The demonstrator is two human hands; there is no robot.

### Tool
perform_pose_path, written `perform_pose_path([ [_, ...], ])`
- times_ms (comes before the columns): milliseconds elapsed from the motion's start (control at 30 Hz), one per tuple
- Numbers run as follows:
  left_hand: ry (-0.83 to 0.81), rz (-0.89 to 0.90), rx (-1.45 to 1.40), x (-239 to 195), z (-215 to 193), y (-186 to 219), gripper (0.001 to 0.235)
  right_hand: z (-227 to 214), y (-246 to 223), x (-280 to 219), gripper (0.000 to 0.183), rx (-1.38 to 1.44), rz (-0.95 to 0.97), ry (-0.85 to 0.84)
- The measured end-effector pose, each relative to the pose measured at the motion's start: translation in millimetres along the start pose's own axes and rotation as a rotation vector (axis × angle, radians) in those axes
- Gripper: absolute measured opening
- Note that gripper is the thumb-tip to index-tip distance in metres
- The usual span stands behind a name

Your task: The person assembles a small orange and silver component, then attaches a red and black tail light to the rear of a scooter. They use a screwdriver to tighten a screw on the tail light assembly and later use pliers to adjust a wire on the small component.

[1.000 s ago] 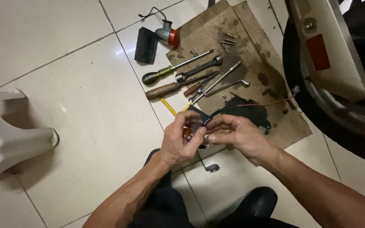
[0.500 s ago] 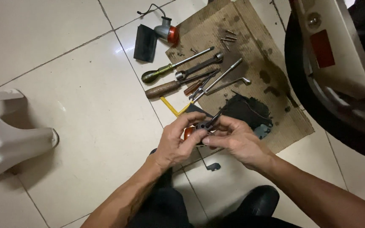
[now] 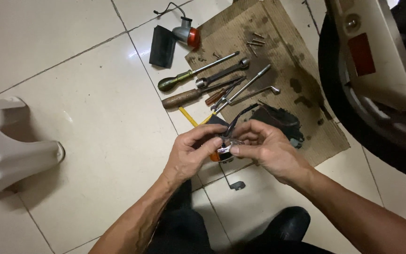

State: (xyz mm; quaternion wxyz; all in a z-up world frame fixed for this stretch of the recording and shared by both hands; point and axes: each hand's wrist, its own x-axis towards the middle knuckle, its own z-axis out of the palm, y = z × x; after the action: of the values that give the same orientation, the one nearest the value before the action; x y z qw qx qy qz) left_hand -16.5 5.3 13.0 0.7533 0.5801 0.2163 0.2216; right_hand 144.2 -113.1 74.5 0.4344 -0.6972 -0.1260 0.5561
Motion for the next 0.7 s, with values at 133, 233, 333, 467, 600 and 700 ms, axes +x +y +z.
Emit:
perform_pose_path([
  [133, 0.017, -0.041, -0.050, -2.2, 2.1, 1.5, 0.032, -3.5, 0.4, 3.7, 0.043, -0.027, -0.013, -0.014],
  [233, 0.014, -0.073, -0.057, -4.2, 0.3, -1.4, 0.036, -2.6, -3.3, 2.1, 0.041, -0.019, -0.032, -0.020],
  [333, 0.013, -0.119, -0.027, -5.0, -0.3, 4.6, 0.037, -0.6, -7.7, -0.6, 0.039, -0.026, -0.052, -0.034],
  [467, 0.079, -0.197, -0.023, -4.1, 0.5, 9.2, 0.036, 1.0, -14.1, -4.0, 0.044, -0.084, -0.055, -0.040],
  [600, 0.082, -0.250, -0.038, -3.5, -5.4, -4.9, 0.035, 5.3, -19.0, -8.3, 0.048, -0.113, -0.069, -0.027],
  [700, 0.084, -0.278, -0.009, 1.5, -0.1, 15.6, 0.039, 1.5, -14.5, -6.5, 0.049, -0.120, -0.071, -0.032],
])
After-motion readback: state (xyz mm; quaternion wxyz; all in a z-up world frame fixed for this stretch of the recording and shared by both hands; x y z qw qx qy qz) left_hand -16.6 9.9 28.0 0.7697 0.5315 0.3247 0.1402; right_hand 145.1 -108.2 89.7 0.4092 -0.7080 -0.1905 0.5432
